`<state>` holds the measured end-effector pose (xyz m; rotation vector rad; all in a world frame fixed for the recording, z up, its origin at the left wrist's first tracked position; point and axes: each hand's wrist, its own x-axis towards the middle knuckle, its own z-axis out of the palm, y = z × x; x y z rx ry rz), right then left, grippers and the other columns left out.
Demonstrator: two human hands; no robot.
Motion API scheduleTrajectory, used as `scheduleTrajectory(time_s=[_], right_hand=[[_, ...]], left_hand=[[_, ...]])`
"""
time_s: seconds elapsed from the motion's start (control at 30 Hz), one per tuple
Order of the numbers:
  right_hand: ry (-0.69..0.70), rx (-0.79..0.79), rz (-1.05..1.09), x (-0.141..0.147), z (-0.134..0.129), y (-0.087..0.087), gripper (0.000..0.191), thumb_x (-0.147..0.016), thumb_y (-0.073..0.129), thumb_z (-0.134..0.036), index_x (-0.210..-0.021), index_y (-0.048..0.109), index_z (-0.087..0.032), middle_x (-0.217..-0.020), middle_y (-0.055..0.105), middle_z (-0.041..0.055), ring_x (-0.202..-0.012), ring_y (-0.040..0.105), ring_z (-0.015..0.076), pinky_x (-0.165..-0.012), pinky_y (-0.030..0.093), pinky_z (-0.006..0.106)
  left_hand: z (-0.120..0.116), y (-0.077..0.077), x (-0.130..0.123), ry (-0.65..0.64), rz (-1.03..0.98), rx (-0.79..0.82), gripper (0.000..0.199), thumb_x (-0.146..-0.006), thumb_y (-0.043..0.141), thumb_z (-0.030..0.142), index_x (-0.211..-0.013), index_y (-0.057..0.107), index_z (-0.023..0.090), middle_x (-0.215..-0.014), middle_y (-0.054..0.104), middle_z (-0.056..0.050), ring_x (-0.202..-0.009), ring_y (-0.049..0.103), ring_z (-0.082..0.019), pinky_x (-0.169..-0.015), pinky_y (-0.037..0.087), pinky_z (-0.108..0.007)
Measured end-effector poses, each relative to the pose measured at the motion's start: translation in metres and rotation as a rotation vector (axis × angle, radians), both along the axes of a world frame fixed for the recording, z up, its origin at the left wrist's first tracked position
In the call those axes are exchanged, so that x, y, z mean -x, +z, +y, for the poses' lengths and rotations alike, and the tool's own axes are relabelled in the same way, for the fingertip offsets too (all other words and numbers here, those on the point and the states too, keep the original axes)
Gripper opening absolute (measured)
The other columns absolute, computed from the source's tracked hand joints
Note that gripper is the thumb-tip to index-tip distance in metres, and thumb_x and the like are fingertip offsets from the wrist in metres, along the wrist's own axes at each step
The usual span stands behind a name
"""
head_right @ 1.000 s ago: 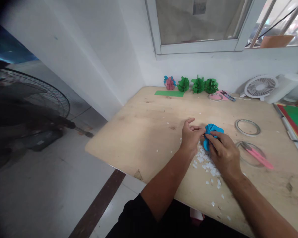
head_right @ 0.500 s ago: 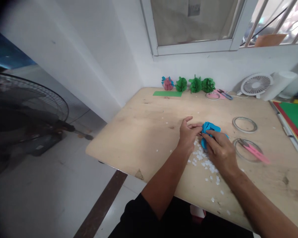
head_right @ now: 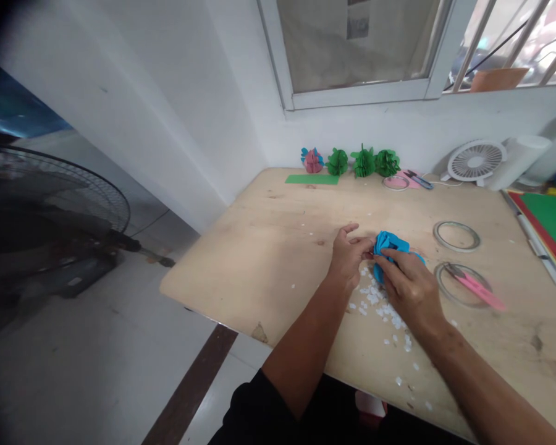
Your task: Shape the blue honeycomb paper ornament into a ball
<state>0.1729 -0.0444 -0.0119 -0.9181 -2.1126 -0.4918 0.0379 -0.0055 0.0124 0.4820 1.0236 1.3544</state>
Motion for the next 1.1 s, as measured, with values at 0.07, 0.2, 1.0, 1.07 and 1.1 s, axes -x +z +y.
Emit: scheduleTrajectory(time_s=[0.07,0.2,1.0,1.07,1.1], right_hand=[[0.014,-0.012,-0.004,-0.001,0.0,0.0,0.029,-0.09,0.062,-0.011,-0.117,0.07,-0.021,-0.105,0.075,0.0122,-0.09,0.072,0.0248,-0.076,0.059,0.038],[0.039,-0.039,-0.009,-0.001,0.0,0.001,0.028,-0.088,0.063,-0.009,-0.114,0.069,-0.019,-0.104,0.075,0.0134,-0.088,0.072,0.0248,-0.076,0.059,0.037],[0.047,-0.051,-0.023,0.0,-0.001,0.0,0.029,-0.088,0.062,-0.007,-0.114,0.069,-0.018,-0.105,0.074,0.0134,-0.088,0.071,0.0247,-0.075,0.058,0.038],[0.048,-0.04,-0.022,0.0,-0.001,0.001,0.029,-0.088,0.062,-0.007,-0.114,0.07,-0.017,-0.104,0.075,0.0136,-0.087,0.071,0.0247,-0.074,0.058,0.037],[0.053,-0.029,-0.023,0.0,-0.002,0.001,0.03,-0.089,0.062,-0.008,-0.115,0.07,-0.018,-0.104,0.075,0.0133,-0.087,0.071,0.0248,-0.075,0.058,0.037]], left_hand=[[0.001,0.0,0.001,-0.013,-0.004,-0.002,0.063,-0.062,0.073,0.006,-0.12,0.053,0.017,-0.068,0.061,0.004,-0.057,0.056,-0.011,-0.063,0.048,-0.025],[0.003,-0.003,0.006,-0.061,-0.003,-0.015,0.065,-0.059,0.075,0.007,-0.12,0.053,0.017,-0.069,0.063,0.003,-0.057,0.057,-0.011,-0.062,0.049,-0.025],[0.004,-0.003,0.014,-0.132,0.133,-0.069,0.066,-0.058,0.068,0.004,-0.121,0.052,0.019,-0.069,0.06,0.004,-0.057,0.055,-0.01,-0.058,0.047,-0.022],[0.004,-0.002,0.016,-0.154,0.144,-0.059,0.067,-0.059,0.068,0.005,-0.122,0.051,0.019,-0.068,0.059,0.005,-0.057,0.055,-0.01,-0.057,0.046,-0.022],[0.004,-0.002,0.017,-0.164,0.152,-0.053,0.067,-0.059,0.068,0.005,-0.122,0.051,0.018,-0.067,0.059,0.005,-0.056,0.055,-0.01,-0.057,0.045,-0.021]])
